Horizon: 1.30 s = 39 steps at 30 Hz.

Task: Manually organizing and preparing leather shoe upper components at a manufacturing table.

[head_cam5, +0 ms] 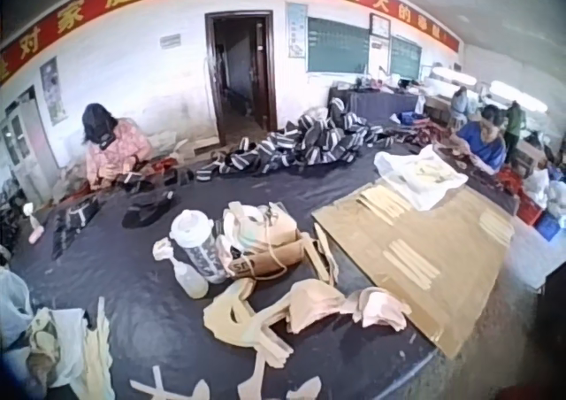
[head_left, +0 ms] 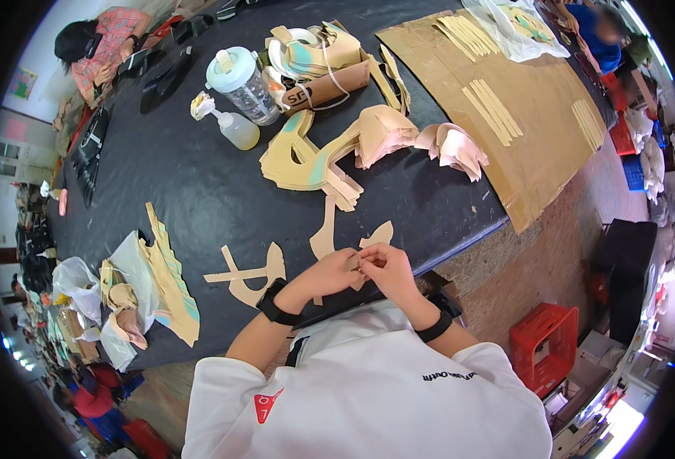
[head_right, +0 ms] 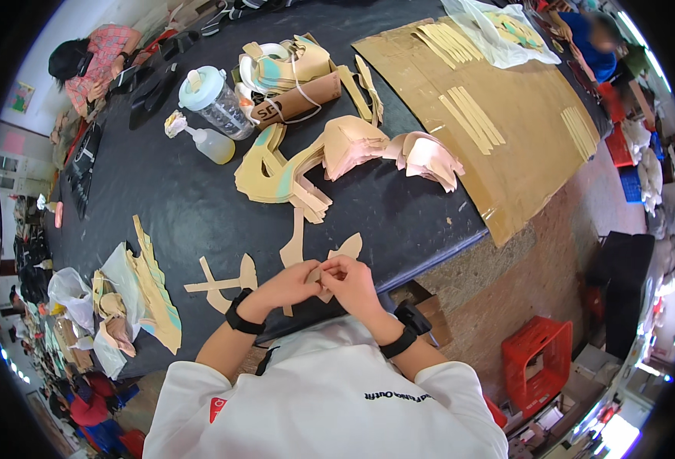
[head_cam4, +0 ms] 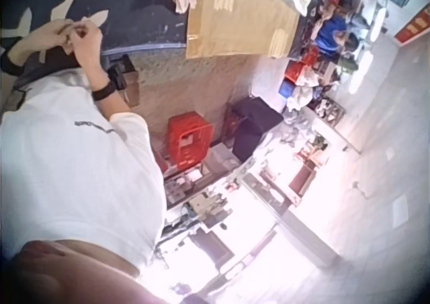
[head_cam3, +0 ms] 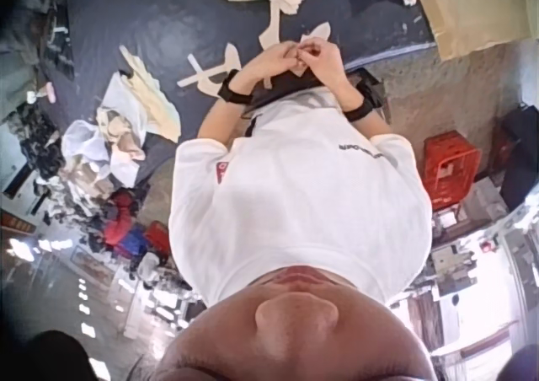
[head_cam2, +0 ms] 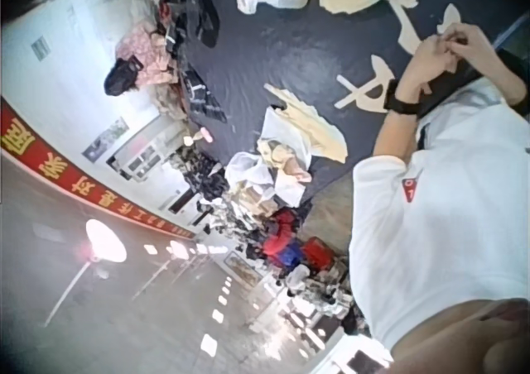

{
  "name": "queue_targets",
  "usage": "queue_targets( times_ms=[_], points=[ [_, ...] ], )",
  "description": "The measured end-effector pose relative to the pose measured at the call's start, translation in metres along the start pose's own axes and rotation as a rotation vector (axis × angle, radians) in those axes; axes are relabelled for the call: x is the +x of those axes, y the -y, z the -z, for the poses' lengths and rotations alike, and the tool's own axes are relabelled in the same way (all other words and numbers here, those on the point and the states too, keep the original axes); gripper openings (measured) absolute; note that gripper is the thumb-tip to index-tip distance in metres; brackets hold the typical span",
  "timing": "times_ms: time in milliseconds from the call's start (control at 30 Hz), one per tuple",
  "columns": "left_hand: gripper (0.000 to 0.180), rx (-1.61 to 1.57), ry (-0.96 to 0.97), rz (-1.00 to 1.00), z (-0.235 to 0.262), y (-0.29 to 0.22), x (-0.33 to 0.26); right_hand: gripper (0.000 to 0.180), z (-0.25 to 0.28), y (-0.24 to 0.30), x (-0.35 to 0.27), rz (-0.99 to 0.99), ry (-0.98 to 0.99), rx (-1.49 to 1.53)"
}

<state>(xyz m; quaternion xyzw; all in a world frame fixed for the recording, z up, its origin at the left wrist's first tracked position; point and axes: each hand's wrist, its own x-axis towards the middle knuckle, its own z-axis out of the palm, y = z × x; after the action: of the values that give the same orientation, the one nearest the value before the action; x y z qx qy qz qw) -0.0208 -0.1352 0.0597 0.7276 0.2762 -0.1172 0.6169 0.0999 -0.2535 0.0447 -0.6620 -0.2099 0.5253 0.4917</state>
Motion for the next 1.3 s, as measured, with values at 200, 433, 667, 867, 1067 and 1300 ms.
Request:
queue_targets(
  times_ms=[200, 433, 667, 867, 1067, 1300],
  points=[
    [0.02, -0.122, -0.056, 0.065, 0.018, 0.023, 0.022, 0.016, -0.008, -0.028, 0.0, 0.186, -0.257, -0.12],
    [0.017, 0.055, -0.048, 0.07, 0.023, 0.033, 0.055, 0.031, -0.003, -0.055, -0.001, 0.711, -0.353, -0.745],
    [0.015, 0.157, 0.001, 0.03, 0.025, 0.041, 0.073, 0.034, -0.005, -0.061, 0.0, 0.702, -0.36, -0.799],
    [0.014, 0.193, 0.005, 0.015, 0.026, 0.043, 0.078, 0.033, -0.005, -0.059, 0.0, 0.709, -0.354, -0.811],
    [0.016, 0.218, -0.001, 0.059, 0.025, 0.034, 0.078, 0.036, -0.005, -0.056, 0.004, 0.704, -0.358, -0.804],
    [0.018, 0.231, -0.064, 0.098, 0.017, 0.02, 0.076, 0.038, -0.012, -0.05, 0.011, 0.674, -0.335, -1.216]
  ],
)
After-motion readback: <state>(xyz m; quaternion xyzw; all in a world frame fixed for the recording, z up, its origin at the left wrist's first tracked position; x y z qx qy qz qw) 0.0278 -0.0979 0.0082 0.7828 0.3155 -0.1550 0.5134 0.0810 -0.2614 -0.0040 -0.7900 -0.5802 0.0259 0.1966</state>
